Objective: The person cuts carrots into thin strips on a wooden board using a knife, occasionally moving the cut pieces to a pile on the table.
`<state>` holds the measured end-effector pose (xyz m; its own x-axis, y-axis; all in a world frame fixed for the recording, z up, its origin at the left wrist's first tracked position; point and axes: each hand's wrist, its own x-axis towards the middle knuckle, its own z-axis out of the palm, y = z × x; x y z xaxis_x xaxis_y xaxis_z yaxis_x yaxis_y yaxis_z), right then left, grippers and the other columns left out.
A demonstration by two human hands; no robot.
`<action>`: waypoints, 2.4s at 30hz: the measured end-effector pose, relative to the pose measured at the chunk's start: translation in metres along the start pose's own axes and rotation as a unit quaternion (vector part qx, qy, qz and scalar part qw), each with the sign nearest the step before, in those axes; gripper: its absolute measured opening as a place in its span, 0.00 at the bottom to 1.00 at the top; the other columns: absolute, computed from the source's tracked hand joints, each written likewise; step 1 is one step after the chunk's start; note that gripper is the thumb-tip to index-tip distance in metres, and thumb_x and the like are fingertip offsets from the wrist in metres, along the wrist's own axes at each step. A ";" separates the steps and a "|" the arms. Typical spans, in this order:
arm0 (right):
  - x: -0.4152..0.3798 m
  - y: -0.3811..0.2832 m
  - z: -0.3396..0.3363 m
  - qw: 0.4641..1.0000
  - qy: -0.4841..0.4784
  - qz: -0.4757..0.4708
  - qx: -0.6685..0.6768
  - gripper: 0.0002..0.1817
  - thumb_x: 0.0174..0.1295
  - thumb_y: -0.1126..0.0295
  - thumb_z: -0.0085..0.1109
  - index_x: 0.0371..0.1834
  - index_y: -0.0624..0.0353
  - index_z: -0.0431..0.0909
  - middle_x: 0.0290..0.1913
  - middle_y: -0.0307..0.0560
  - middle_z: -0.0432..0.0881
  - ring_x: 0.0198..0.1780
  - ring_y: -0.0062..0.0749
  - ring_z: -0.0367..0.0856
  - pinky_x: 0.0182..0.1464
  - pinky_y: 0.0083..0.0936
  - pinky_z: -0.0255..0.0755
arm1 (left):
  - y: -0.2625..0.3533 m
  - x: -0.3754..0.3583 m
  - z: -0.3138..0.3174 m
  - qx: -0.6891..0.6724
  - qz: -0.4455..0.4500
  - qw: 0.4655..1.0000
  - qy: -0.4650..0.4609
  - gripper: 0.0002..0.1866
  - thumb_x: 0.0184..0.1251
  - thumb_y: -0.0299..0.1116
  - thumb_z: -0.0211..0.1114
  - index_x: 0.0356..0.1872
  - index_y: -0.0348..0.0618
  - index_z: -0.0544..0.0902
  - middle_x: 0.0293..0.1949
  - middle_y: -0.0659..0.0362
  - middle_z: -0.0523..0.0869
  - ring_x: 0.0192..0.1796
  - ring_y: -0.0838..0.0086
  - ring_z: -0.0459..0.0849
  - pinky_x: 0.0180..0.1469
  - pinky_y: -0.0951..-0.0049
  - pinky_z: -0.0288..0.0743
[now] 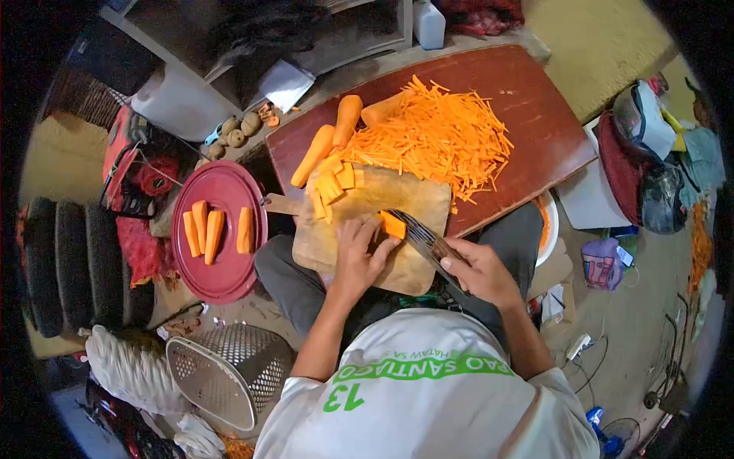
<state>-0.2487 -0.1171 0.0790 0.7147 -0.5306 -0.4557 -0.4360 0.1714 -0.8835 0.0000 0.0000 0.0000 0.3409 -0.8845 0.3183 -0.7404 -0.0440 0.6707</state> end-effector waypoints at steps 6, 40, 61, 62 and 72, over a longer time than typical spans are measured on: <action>0.004 0.002 0.016 0.993 0.007 -0.116 -0.001 0.23 0.80 0.71 0.63 0.75 0.67 0.80 0.55 0.50 0.92 0.55 0.22 0.84 0.60 0.28 0.80 | 0.006 -0.003 0.004 -0.048 -0.019 0.997 0.066 0.27 0.59 0.31 0.89 0.57 0.36 0.87 0.47 0.53 0.90 0.49 0.60 0.88 0.56 0.59 0.80; -0.005 0.002 0.015 0.972 0.074 -0.175 -0.139 0.18 0.77 0.73 0.67 0.66 0.69 0.83 0.48 0.59 0.92 0.47 0.35 0.92 0.52 0.33 0.83 | -0.010 -0.001 -0.016 -0.002 0.021 1.000 -0.009 0.25 0.61 0.14 0.74 0.61 0.36 0.88 0.65 0.39 0.82 0.58 0.42 0.87 0.61 0.51 0.84; -0.006 0.000 0.015 0.965 0.068 -0.182 -0.178 0.18 0.75 0.72 0.67 0.65 0.64 0.83 0.47 0.64 0.89 0.49 0.56 0.92 0.52 0.38 0.82 | -0.018 0.021 -0.023 0.072 0.025 0.997 -0.013 0.31 0.52 0.33 0.84 0.60 0.37 0.89 0.54 0.44 0.84 0.60 0.46 0.81 0.67 0.49 0.74; -0.006 0.000 0.015 0.964 0.072 -0.185 -0.177 0.18 0.75 0.72 0.68 0.65 0.64 0.83 0.47 0.64 0.89 0.49 0.57 0.92 0.52 0.38 0.82 | -0.018 0.021 -0.023 0.065 0.023 0.998 -0.001 0.31 0.51 0.33 0.84 0.59 0.36 0.89 0.53 0.44 0.84 0.59 0.46 0.81 0.66 0.50 0.74; -0.012 -0.012 0.013 0.972 0.051 -0.176 -0.149 0.15 0.77 0.65 0.65 0.60 0.62 0.83 0.45 0.67 0.88 0.50 0.68 0.89 0.51 0.53 0.82 | -0.011 -0.006 -0.047 0.056 -0.015 0.998 0.026 0.28 0.48 0.33 0.86 0.53 0.34 0.90 0.48 0.46 0.82 0.55 0.47 0.82 0.60 0.52 0.77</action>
<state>-0.2447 -0.1017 0.0936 0.7966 -0.5955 -0.1039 -0.3239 -0.2753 -0.9051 0.0329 0.0278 0.0217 0.3908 -0.8574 0.3349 -0.7889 -0.1244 0.6019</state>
